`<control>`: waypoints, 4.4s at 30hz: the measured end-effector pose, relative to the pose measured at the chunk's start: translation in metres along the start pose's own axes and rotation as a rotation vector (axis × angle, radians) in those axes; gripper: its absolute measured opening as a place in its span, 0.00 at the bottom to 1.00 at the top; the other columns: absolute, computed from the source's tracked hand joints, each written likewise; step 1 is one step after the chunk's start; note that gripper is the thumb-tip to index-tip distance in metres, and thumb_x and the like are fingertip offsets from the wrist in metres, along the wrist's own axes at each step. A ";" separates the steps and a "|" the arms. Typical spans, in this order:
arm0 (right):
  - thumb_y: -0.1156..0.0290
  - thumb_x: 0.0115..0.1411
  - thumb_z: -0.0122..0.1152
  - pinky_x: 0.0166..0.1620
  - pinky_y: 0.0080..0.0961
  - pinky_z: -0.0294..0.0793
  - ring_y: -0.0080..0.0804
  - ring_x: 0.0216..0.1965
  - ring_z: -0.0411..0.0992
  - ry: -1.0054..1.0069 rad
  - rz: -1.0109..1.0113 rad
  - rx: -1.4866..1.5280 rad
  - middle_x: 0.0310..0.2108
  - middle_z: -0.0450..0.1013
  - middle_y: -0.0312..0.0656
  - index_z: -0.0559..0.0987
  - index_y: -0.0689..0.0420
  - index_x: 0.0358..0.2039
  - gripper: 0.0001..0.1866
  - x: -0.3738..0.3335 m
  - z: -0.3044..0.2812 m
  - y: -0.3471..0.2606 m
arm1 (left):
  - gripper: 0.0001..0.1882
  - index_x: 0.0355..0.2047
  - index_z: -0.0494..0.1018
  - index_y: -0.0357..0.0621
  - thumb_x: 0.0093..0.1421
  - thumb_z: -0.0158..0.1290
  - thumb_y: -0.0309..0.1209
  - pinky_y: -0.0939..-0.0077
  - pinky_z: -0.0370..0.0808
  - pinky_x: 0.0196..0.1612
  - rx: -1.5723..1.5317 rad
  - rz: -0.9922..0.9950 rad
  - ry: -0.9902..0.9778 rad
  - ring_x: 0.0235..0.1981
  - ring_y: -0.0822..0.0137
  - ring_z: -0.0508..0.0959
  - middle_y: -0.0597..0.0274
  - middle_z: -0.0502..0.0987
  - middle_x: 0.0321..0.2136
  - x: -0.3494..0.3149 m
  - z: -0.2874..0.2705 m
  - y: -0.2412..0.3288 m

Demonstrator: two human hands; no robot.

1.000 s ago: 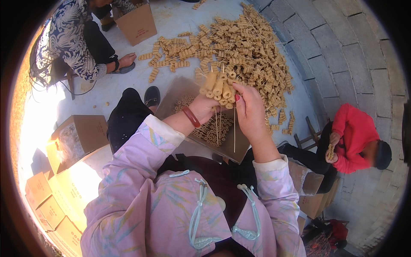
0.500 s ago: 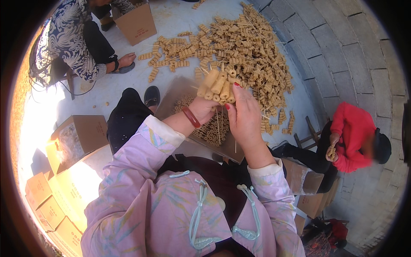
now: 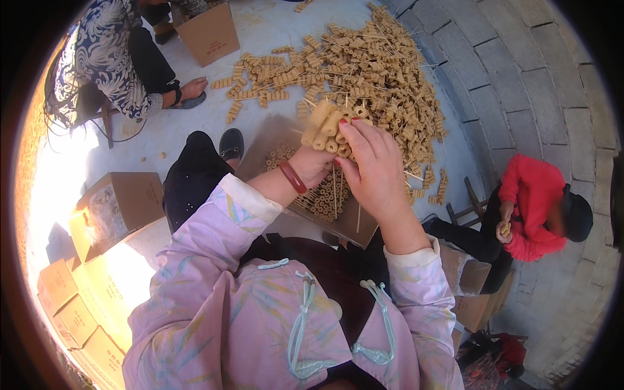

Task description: The person threads small, ring-shaped snacks onto wooden skewers and places them into a cardboard box. They repeatedly pick up snacks and skewers, align them, and insert the skewers through the snack centers.

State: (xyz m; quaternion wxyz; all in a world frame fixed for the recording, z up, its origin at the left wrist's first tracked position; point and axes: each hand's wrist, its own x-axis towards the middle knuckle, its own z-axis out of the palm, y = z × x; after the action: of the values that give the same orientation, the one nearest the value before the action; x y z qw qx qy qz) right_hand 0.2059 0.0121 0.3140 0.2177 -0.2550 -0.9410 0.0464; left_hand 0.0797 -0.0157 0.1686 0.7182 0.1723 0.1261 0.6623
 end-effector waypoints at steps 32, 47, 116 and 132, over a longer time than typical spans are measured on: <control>0.68 0.63 0.52 0.55 0.30 0.69 0.30 0.49 0.72 0.410 1.151 1.683 0.48 0.75 0.39 0.74 0.60 0.51 0.18 -0.042 0.033 0.053 | 0.34 0.63 0.60 0.39 0.55 0.56 0.19 0.73 0.73 0.52 0.217 -0.034 0.139 0.54 0.67 0.75 0.58 0.74 0.55 0.007 0.025 0.010; 0.72 0.65 0.53 0.57 0.31 0.68 0.32 0.53 0.71 0.394 0.967 1.469 0.52 0.72 0.41 0.68 0.60 0.58 0.21 -0.024 0.036 0.040 | 0.35 0.63 0.61 0.39 0.53 0.54 0.15 0.67 0.69 0.61 0.182 -0.121 0.102 0.58 0.63 0.73 0.57 0.73 0.57 0.009 0.023 0.011; 0.70 0.64 0.56 0.57 0.31 0.70 0.33 0.52 0.71 0.345 1.076 1.586 0.51 0.72 0.41 0.68 0.59 0.58 0.22 -0.052 0.047 0.046 | 0.25 0.61 0.62 0.42 0.65 0.55 0.29 0.69 0.73 0.56 0.182 -0.129 0.190 0.54 0.66 0.74 0.60 0.73 0.53 -0.001 0.036 -0.010; 0.69 0.64 0.55 0.54 0.35 0.75 0.37 0.49 0.76 0.631 0.992 1.640 0.48 0.76 0.43 0.73 0.61 0.53 0.19 -0.070 0.061 0.060 | 0.37 0.60 0.61 0.37 0.52 0.67 0.24 0.74 0.75 0.52 0.524 -0.188 0.209 0.50 0.70 0.75 0.60 0.74 0.50 -0.001 0.037 0.008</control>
State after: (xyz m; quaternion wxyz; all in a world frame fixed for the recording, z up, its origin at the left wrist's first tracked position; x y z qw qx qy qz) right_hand 0.2612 0.0300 0.2201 0.5209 -0.3899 -0.3059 0.6950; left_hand 0.0871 -0.0193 0.2058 0.6907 0.2704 0.3815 0.5517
